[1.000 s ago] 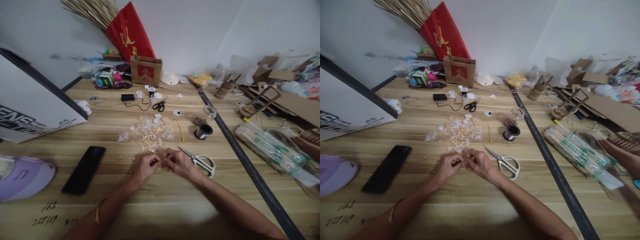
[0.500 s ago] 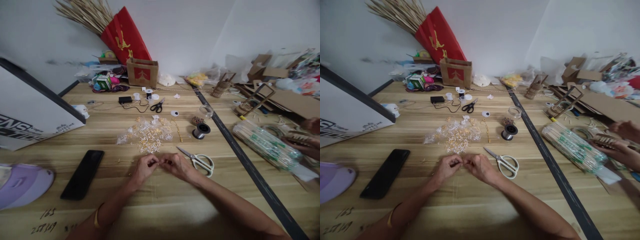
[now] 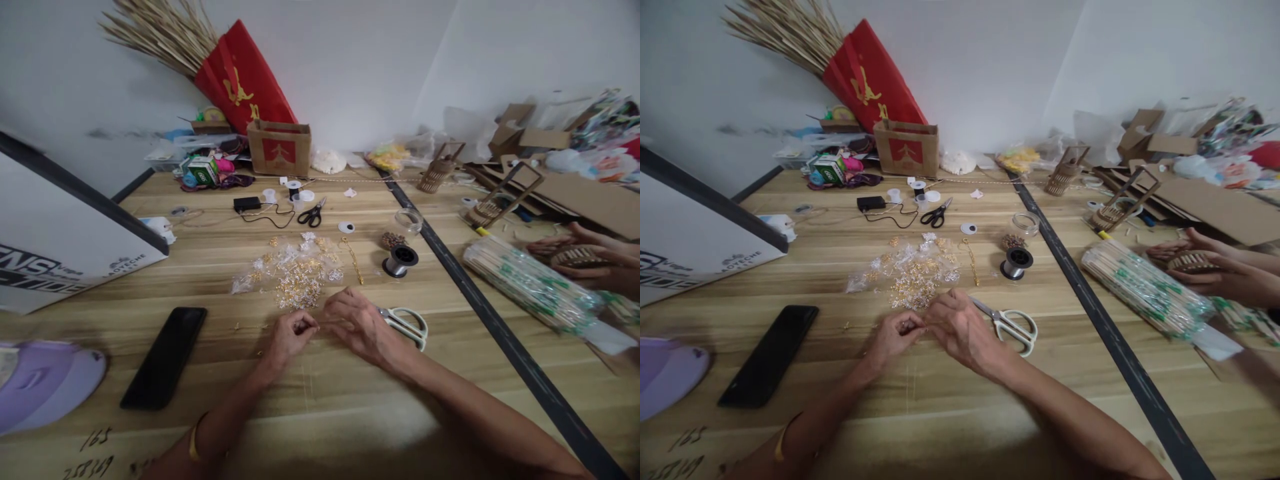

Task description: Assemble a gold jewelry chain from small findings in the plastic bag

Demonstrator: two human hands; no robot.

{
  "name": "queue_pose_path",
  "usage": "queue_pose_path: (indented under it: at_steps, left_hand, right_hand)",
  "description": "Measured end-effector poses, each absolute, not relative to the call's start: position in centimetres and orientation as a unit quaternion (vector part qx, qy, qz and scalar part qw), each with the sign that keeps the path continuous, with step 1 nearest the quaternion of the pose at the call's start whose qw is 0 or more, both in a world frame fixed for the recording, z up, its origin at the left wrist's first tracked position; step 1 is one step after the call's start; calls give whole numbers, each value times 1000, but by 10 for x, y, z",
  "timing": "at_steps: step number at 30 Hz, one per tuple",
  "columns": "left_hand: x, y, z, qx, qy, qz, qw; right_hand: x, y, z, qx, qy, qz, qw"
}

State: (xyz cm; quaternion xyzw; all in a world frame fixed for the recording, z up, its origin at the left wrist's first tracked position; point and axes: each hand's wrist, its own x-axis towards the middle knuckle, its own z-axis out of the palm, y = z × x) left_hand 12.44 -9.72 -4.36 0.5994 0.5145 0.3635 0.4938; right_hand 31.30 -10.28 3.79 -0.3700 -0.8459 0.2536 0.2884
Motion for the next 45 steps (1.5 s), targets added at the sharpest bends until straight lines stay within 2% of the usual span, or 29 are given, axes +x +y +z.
queue_pose_path:
  at_steps: [2,5,12,14,23,34,45]
  left_hand:
    - [126,-98,-43,603,524,364,480]
    - [127,-100,-44,606,526,367,471]
    - [129,-104,-45,633,503,379,451]
    - [128,-103,-43,635,501,378,450]
    - [125,-98,-33,588,520,366,500]
    - [126,-97,-29,561,519,376,524]
    - [126,-100,-32,624,517,377,448]
  right_hand:
    - [313,-111,47,-382,-848,222,291]
    - [310,-122,50,-399,-836,246,285]
    - [299,-118,22,-451,-834,289,130]
    - [298,-112,16,-468,-829,283,119]
    - [305,-91,-8,-416,-765,426,244]
    - [300,-91,-20,-418,-779,381,271]
    - [299,-93,-22,-409,-801,333,281]
